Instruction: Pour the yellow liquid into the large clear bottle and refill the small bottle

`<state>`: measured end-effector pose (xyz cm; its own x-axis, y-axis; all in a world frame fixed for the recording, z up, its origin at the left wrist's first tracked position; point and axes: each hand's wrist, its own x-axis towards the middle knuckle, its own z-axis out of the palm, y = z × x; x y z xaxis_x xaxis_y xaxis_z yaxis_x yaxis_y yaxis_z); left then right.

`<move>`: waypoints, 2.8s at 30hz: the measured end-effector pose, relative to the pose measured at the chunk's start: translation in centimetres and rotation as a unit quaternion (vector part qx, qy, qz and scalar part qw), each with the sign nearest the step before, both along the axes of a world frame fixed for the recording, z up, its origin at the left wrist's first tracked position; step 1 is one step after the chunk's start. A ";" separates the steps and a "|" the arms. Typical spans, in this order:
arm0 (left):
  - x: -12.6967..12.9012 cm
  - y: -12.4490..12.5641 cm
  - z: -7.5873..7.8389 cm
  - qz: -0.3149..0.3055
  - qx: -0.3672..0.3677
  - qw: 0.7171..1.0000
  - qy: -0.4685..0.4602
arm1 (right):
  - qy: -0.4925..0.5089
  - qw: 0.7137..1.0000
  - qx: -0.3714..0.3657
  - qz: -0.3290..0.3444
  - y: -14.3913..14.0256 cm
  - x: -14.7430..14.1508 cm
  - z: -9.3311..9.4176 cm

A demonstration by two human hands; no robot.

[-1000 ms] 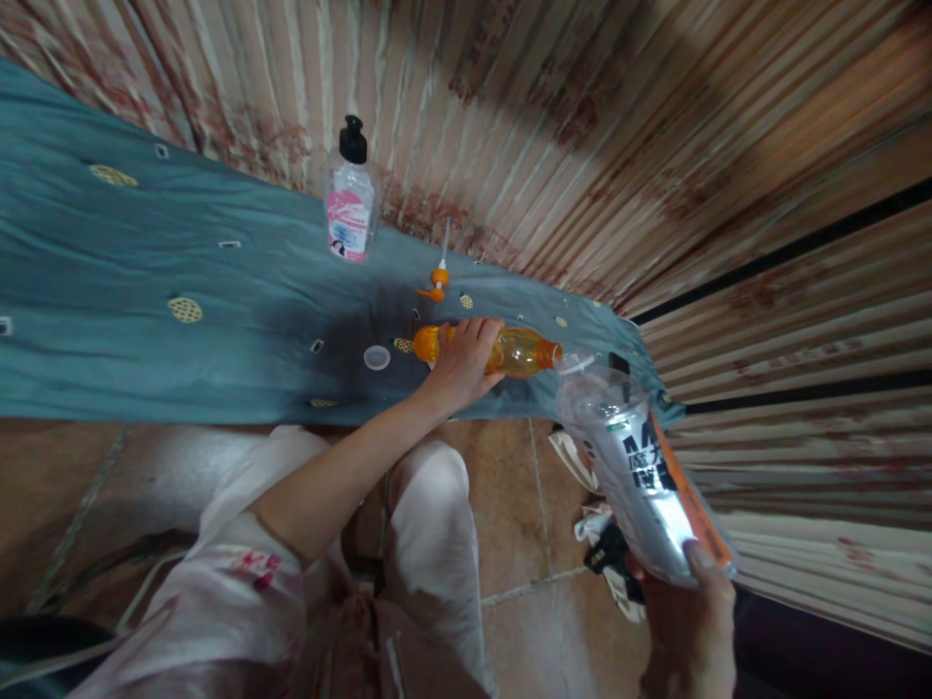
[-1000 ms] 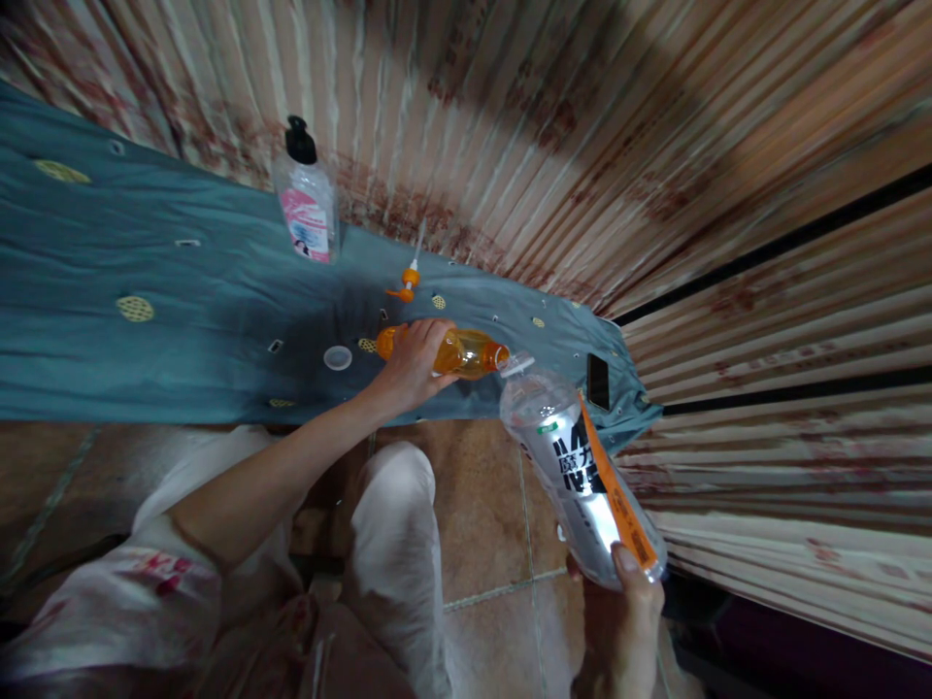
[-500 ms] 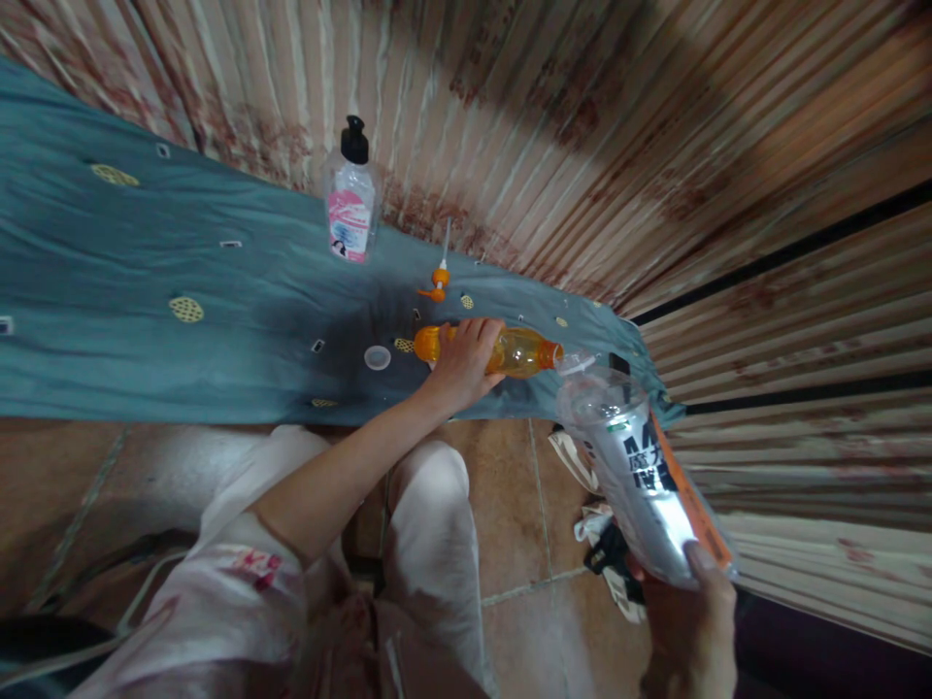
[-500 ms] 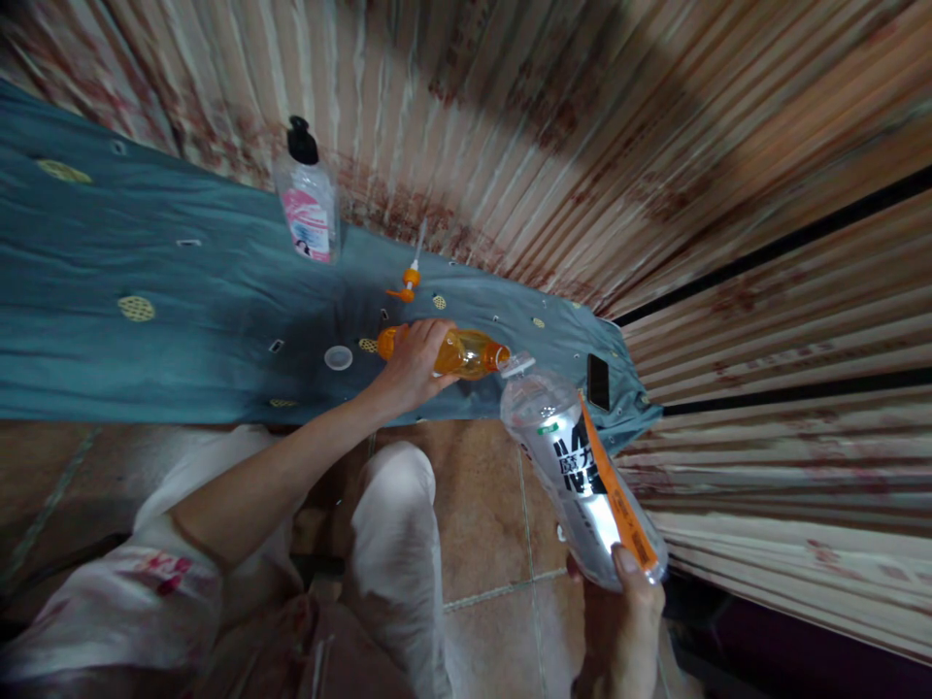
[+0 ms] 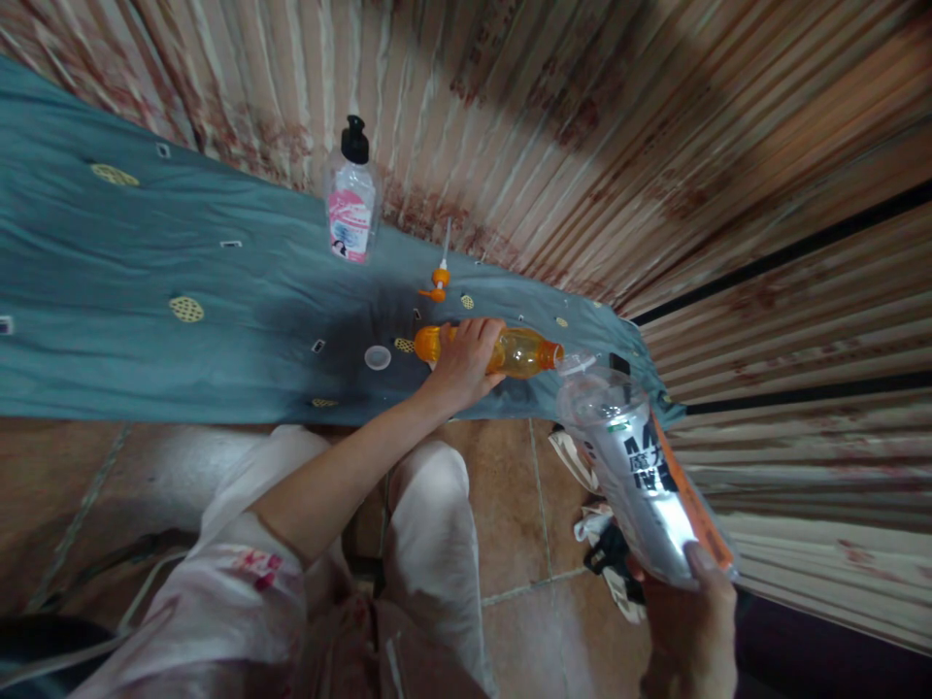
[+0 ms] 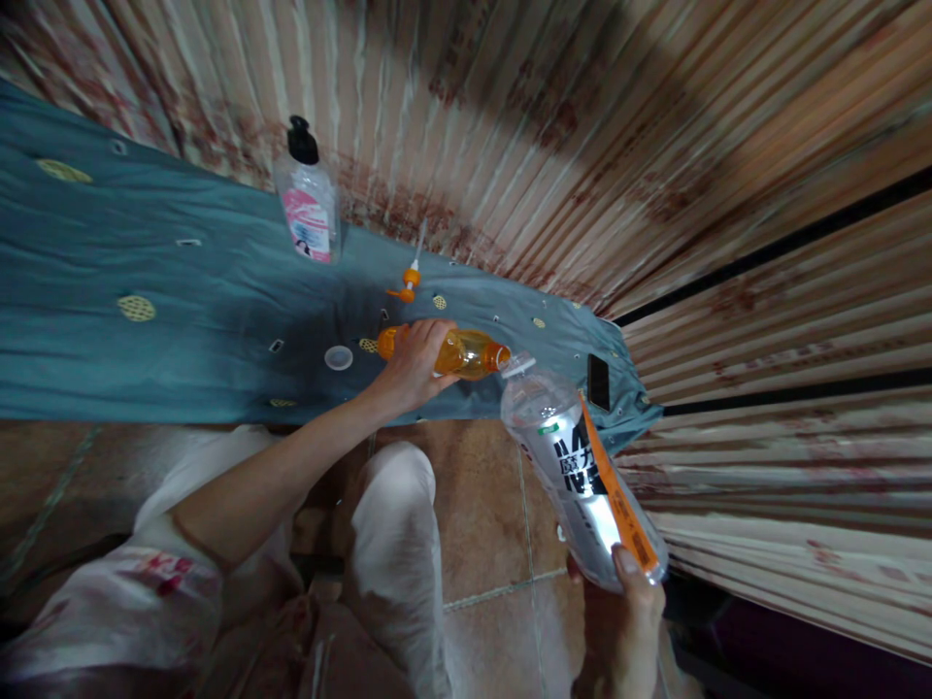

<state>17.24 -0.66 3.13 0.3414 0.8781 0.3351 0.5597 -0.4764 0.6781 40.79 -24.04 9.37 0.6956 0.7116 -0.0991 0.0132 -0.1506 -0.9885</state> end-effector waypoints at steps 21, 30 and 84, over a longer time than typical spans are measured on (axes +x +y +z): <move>-0.1 0.0 0.0 -0.002 -0.001 1.000 0.002 | -0.017 1.000 0.008 -0.005 0.2 -0.8 0.5; 0.1 0.0 0.0 0.002 -0.008 1.000 0.002 | 0.002 1.000 0.000 -0.009 -0.2 0.4 -0.2; 0.1 0.1 -0.2 0.007 0.006 1.000 0.002 | -0.002 1.000 0.000 -0.005 0.1 -0.6 0.4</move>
<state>17.38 -0.60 2.89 0.3302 0.8786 0.3450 0.5685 -0.4768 0.6704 40.18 -23.95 9.75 0.7025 0.7051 -0.0965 0.0154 -0.1505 -0.9885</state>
